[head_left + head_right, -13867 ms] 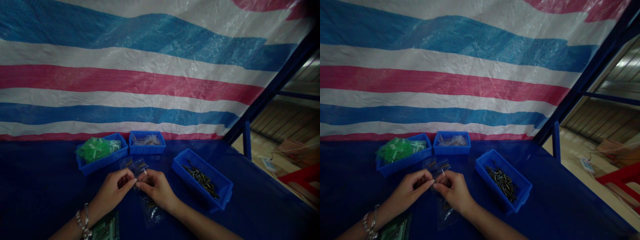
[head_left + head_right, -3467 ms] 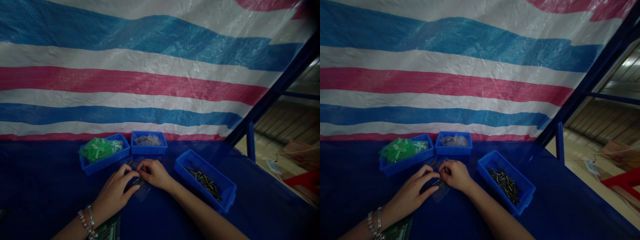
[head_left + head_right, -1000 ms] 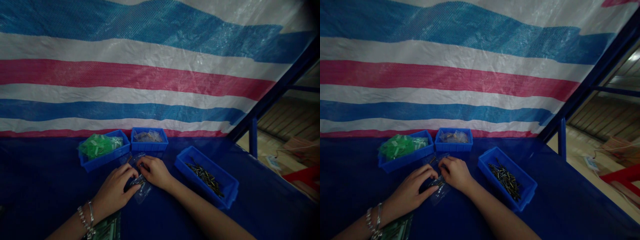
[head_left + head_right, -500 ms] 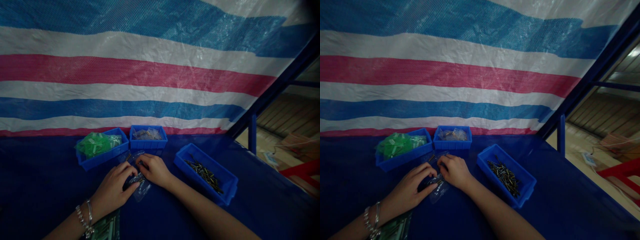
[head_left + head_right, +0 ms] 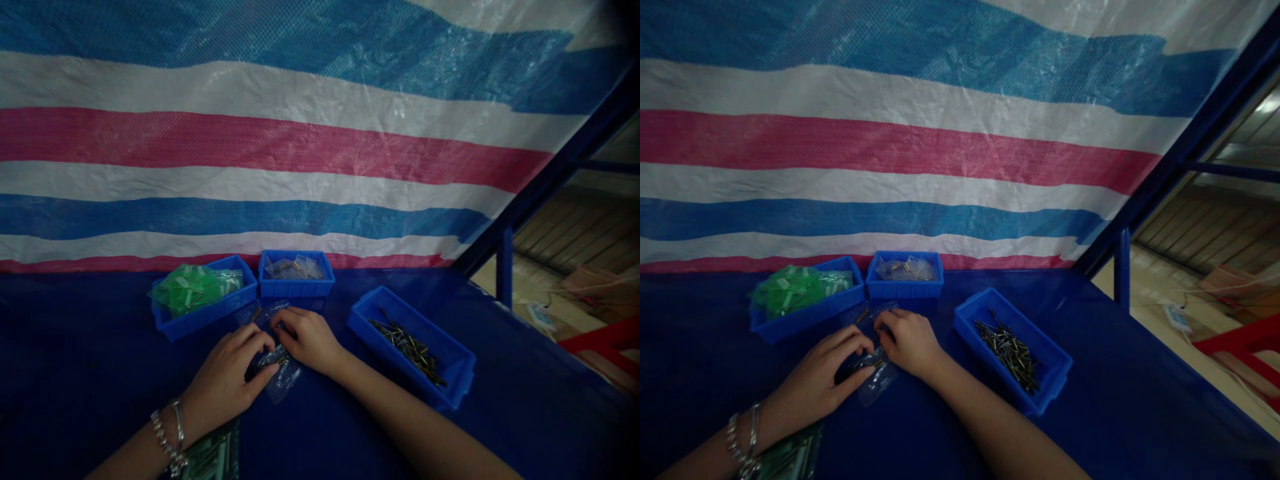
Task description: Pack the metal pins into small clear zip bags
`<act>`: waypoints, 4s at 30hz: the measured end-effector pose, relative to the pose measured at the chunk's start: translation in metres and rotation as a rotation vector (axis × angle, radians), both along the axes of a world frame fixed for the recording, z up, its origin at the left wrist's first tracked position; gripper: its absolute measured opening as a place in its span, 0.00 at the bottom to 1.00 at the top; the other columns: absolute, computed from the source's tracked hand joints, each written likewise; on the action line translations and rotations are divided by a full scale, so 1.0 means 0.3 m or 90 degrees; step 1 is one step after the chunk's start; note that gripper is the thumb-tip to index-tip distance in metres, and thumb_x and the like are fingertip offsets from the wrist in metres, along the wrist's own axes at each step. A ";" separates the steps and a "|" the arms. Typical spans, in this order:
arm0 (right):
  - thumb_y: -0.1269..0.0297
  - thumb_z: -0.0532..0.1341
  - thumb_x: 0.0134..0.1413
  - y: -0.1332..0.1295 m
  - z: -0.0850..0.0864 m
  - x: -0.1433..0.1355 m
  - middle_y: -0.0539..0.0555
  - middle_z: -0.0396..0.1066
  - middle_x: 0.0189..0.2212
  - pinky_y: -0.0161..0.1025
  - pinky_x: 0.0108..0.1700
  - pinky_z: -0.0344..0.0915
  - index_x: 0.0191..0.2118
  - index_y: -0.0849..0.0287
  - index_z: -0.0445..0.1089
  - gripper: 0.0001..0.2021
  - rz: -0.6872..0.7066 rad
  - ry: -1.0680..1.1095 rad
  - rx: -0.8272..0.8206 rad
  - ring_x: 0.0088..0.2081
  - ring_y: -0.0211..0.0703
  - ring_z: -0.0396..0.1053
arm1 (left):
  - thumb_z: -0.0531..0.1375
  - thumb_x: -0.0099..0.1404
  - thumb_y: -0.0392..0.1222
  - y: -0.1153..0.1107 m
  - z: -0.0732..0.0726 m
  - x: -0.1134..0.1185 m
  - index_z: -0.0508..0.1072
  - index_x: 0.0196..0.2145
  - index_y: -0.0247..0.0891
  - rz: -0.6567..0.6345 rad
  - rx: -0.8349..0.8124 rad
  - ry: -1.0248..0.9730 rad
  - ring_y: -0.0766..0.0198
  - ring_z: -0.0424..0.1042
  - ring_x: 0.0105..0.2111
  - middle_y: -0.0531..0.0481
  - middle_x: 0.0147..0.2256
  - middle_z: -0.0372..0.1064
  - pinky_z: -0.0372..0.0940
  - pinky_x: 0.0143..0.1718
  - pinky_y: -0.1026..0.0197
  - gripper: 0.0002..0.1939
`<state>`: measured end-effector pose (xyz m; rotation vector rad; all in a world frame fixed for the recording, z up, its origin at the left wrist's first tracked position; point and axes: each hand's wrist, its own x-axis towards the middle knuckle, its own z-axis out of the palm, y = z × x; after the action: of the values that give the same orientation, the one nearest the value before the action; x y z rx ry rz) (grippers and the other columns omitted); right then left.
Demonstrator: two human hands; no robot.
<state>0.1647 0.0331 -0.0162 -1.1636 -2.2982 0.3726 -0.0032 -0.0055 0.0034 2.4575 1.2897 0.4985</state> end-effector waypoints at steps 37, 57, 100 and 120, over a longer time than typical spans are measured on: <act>0.70 0.52 0.51 0.003 -0.008 0.004 0.50 0.66 0.31 0.32 0.32 0.55 0.36 0.57 0.63 0.06 0.006 -0.022 0.000 0.32 0.36 0.64 | 0.52 0.59 0.41 0.009 -0.007 0.002 0.65 0.35 0.41 -0.037 0.035 0.002 0.60 0.62 0.35 0.50 0.33 0.61 0.58 0.38 0.57 0.06; 0.66 0.50 0.56 -0.005 0.008 0.006 0.51 0.67 0.31 0.31 0.33 0.57 0.36 0.58 0.65 0.07 0.013 0.045 -0.010 0.31 0.36 0.65 | 0.54 0.57 0.41 0.028 -0.011 -0.003 0.65 0.30 0.38 0.085 -0.060 -0.136 0.69 0.59 0.21 0.58 0.21 0.58 0.55 0.23 0.67 0.05; 0.63 0.57 0.49 -0.004 0.002 0.002 0.45 0.58 0.15 0.28 0.21 0.53 0.32 0.61 0.69 0.07 0.051 0.215 -0.058 0.18 0.30 0.56 | 0.50 0.60 0.44 0.032 0.001 -0.011 0.66 0.28 0.38 0.136 -0.037 -0.191 0.67 0.61 0.21 0.56 0.21 0.60 0.56 0.23 0.67 0.10; 0.62 0.57 0.47 0.041 -0.028 -0.007 0.57 0.70 0.40 0.34 0.23 0.66 0.45 0.59 0.64 0.16 -0.085 0.613 -0.165 0.21 0.36 0.68 | 0.48 0.62 0.40 0.036 -0.018 -0.009 0.64 0.30 0.38 0.128 -0.030 -0.166 0.67 0.60 0.22 0.54 0.25 0.61 0.55 0.24 0.66 0.07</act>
<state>0.1626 0.0454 -0.0247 -0.9385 -1.3503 0.9542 -0.0059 0.0052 -0.0020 2.1488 1.4247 0.7995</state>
